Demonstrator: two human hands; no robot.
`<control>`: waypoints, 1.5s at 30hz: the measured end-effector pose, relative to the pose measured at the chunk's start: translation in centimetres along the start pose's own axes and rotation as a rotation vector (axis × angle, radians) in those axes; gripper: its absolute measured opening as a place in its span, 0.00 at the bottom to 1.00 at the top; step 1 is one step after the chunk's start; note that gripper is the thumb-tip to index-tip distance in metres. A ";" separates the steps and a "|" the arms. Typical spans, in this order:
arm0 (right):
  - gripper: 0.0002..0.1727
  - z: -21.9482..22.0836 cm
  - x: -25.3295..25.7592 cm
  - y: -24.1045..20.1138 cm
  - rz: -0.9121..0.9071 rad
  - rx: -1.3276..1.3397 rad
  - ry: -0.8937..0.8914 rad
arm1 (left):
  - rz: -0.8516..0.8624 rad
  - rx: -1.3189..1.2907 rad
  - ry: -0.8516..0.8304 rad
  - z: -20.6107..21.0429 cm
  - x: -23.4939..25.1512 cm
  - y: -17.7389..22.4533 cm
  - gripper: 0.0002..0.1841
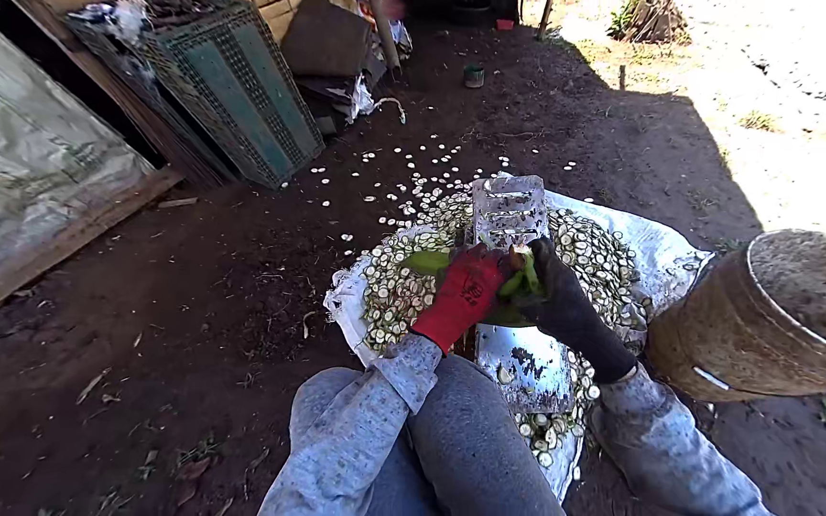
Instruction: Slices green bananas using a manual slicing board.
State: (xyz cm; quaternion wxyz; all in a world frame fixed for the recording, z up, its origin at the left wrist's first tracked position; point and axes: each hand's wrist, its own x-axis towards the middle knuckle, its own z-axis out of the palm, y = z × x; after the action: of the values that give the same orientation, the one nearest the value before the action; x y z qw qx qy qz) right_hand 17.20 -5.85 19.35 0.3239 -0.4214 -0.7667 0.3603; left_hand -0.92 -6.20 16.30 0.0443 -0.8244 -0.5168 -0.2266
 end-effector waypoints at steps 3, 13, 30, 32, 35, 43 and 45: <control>0.34 1.0 0.8 -1.5 -0.008 -0.530 -0.144 | 0.158 0.181 -0.028 -1.4 0.0 -3.2 0.10; 0.34 0.2 1.9 -4.9 -0.258 -0.860 -0.272 | 0.104 0.138 -0.079 -2.8 -1.9 -4.1 0.12; 0.29 14.6 8.3 -5.5 -0.237 -0.696 -0.444 | -0.581 0.075 -0.327 -4.3 -7.7 -10.5 0.22; 0.27 17.8 8.2 -4.9 -0.204 -0.706 -0.518 | -0.685 0.142 -0.463 -3.5 -9.8 -11.3 0.18; 0.15 20.1 6.5 -5.4 -0.311 -0.722 -0.521 | -1.017 -0.029 -0.244 -3.3 -11.7 -12.3 0.20; 0.19 10.8 7.6 -6.8 -0.170 -0.267 -0.069 | -1.291 0.142 -0.480 -3.9 -25.1 -18.5 0.20; 0.11 8.3 6.4 -4.9 -0.257 -0.134 0.118 | -1.363 0.079 -0.743 -2.4 -31.1 -18.2 0.24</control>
State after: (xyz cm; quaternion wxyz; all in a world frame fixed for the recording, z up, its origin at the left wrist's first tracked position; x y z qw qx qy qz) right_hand 5.75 -4.40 20.24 0.3829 -0.3611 -0.8162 0.2384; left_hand -28.85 -24.41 2.46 -0.2516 -0.3441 -0.8984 0.1059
